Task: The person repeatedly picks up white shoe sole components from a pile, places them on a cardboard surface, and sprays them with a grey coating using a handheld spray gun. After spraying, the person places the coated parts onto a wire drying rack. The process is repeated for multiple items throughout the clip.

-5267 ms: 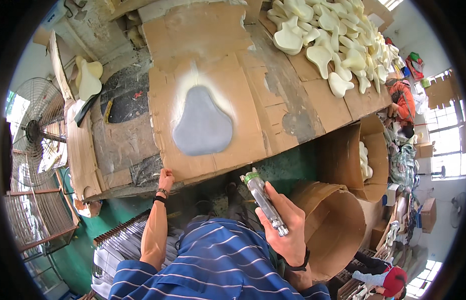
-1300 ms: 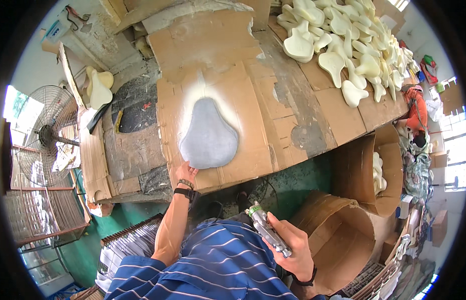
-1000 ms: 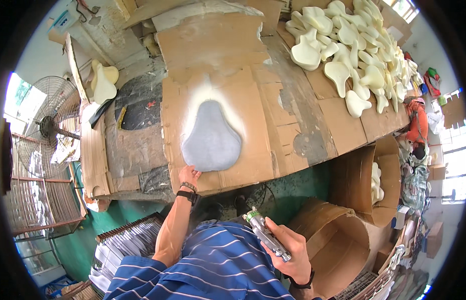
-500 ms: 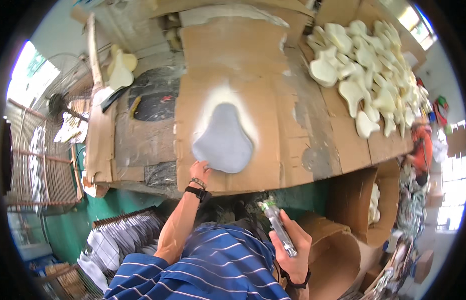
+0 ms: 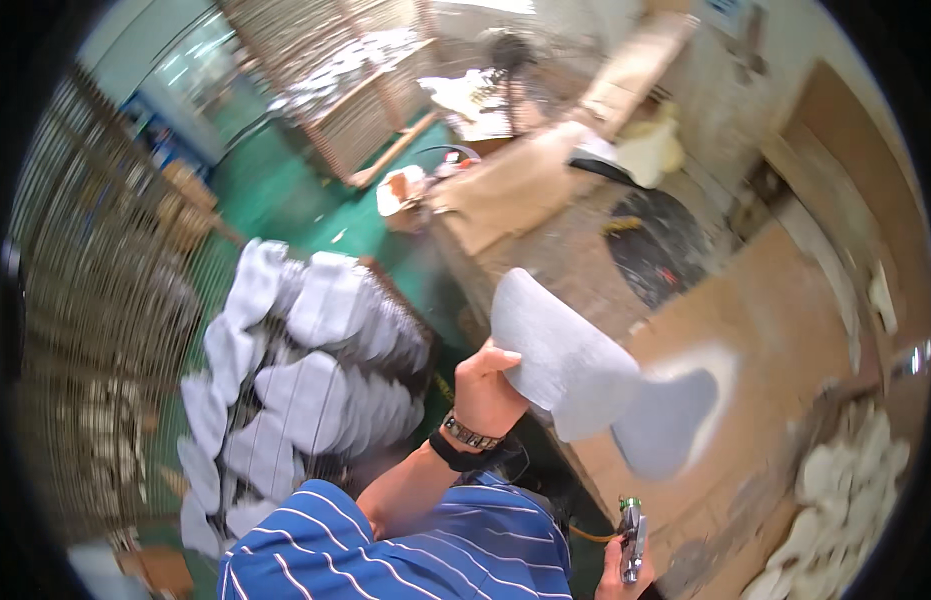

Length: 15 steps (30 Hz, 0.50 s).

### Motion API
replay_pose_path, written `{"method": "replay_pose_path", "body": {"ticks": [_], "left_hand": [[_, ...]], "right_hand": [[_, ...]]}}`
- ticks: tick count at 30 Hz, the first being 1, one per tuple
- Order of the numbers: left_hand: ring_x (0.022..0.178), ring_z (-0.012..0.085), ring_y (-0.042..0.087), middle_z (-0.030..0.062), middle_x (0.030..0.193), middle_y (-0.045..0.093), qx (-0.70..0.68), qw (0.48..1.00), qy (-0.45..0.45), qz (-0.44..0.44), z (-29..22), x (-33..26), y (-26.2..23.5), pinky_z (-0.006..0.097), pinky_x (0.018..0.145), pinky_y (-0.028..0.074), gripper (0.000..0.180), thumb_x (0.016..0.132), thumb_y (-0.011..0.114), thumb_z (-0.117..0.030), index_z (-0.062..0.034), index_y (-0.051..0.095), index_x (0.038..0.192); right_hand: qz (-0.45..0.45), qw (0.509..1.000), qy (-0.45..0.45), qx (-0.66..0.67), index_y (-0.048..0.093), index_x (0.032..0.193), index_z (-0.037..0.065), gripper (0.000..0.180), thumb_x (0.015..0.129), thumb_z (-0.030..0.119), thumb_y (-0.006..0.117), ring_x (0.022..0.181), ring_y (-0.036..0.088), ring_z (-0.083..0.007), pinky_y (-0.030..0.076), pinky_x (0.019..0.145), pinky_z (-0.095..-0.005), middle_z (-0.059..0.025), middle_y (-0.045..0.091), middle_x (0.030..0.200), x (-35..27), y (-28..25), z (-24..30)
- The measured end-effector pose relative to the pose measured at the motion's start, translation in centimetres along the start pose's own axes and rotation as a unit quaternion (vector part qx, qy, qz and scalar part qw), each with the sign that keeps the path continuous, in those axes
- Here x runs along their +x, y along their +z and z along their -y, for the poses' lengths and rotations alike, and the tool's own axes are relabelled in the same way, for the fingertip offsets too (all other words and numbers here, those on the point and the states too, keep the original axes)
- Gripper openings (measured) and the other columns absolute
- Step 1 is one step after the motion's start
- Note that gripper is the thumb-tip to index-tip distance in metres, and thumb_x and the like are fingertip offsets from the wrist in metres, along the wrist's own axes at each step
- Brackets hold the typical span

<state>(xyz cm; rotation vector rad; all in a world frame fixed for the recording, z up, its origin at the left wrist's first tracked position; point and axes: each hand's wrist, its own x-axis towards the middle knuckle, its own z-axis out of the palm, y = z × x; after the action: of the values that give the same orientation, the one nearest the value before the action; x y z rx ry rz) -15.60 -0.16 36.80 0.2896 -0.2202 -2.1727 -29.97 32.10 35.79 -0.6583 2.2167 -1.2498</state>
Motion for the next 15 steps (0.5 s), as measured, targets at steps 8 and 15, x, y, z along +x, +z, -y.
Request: {"method": "replay_pose_path", "body": {"ticks": [8,15], "left_hand": [[0.115,0.0327,0.064,0.0135,0.123,0.067,-0.021,0.935,0.354,-0.02,-17.0,-6.2,-3.4,0.051,0.102,0.049,0.048,0.082,0.058,-0.008,0.0001,0.057,0.13],[0.11,0.0291,0.064,0.0101,0.117,0.066,0.044,0.775,0.621,-0.107,-25.7,-14.9,-6.3,0.042,0.099,0.05,0.046,0.082,0.058,-0.004,-0.0015,0.059,0.128]], "right_hand": [[0.188,0.971,-0.068,-0.127,0.067,0.106,-0.001,0.022,0.095,0.018,0.07,0.072,0.057,-0.0145,0.045,0.065,-0.03,-0.0071,0.065,0.084,4.3,3.8,4.6],[0.261,0.959,-0.104,-0.049,0.065,0.101,0.0,0.015,0.091,0.009,0.072,0.073,0.053,-0.0117,0.045,0.067,-0.0285,-0.0016,0.059,0.082,4.8,7.4,7.3]]}}
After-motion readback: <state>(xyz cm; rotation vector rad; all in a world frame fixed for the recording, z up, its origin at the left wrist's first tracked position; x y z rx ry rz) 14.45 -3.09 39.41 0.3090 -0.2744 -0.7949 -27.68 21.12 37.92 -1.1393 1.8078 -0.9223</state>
